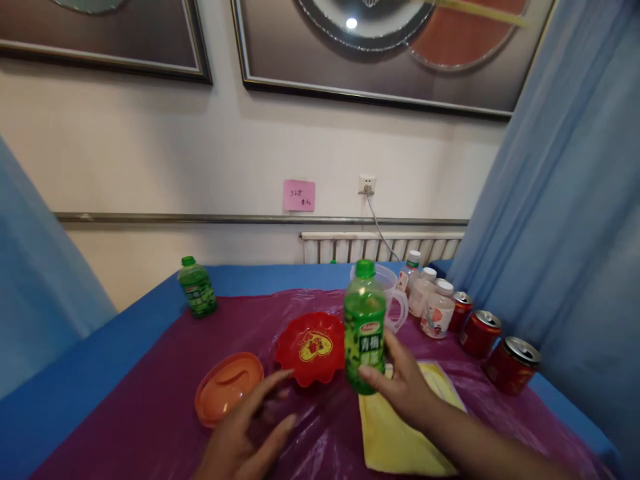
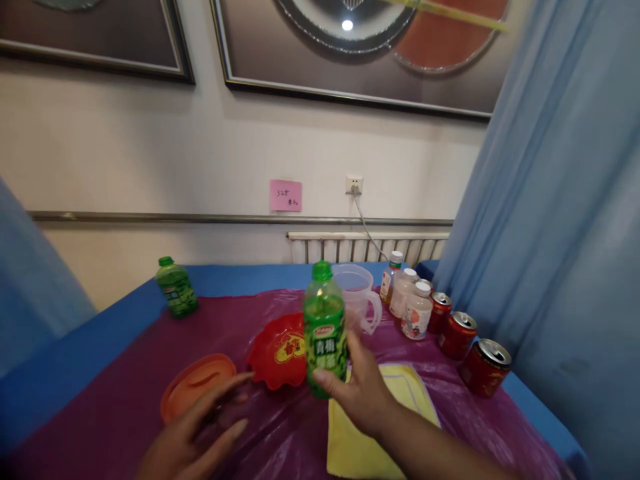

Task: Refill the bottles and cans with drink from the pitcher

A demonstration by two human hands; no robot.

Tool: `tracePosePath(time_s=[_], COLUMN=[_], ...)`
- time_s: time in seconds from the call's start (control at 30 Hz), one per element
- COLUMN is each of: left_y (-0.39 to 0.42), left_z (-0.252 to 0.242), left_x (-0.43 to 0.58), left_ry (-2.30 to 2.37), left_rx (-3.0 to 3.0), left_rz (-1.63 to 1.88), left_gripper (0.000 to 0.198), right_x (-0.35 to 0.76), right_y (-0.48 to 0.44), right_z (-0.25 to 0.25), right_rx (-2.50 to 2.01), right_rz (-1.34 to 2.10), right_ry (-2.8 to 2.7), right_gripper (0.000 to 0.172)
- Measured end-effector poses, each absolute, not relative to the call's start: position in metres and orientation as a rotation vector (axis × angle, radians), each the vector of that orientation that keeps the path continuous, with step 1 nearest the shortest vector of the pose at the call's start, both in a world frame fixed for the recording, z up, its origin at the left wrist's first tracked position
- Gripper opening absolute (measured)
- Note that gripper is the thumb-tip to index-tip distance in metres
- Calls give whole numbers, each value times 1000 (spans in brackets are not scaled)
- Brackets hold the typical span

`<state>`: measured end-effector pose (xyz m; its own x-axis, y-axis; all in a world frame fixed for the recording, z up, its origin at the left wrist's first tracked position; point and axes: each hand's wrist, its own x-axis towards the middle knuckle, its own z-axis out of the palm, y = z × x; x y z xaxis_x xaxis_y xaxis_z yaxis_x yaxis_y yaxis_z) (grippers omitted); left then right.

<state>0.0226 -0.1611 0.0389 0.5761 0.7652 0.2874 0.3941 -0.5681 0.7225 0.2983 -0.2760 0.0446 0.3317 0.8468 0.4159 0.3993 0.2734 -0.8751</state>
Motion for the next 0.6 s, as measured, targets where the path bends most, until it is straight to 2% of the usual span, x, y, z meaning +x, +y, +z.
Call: tracePosePath(time_s=[0.13,0.37,0.5,0.6], left_y=[-176,-173,-120,-52], left_z=[65,48,58,74], left_x=[79,88,53,15], left_ry=[718,715,1078,1492], left_rx=[1930,1760,1771,1818], left_rz=[765,775,1022,1175], left_gripper=[81,60,67,69], right_x=[258,261,283,289], right_y=[-262,-261,-258,-254], right_z=[14,-25,-50,-57], right_rx=[-1243,-1206,-1334,-1349], right_rz=[647,684,666,735], right_ry=[-1294,-1353,-1133,-1007], right_gripper=[55,59,39,44])
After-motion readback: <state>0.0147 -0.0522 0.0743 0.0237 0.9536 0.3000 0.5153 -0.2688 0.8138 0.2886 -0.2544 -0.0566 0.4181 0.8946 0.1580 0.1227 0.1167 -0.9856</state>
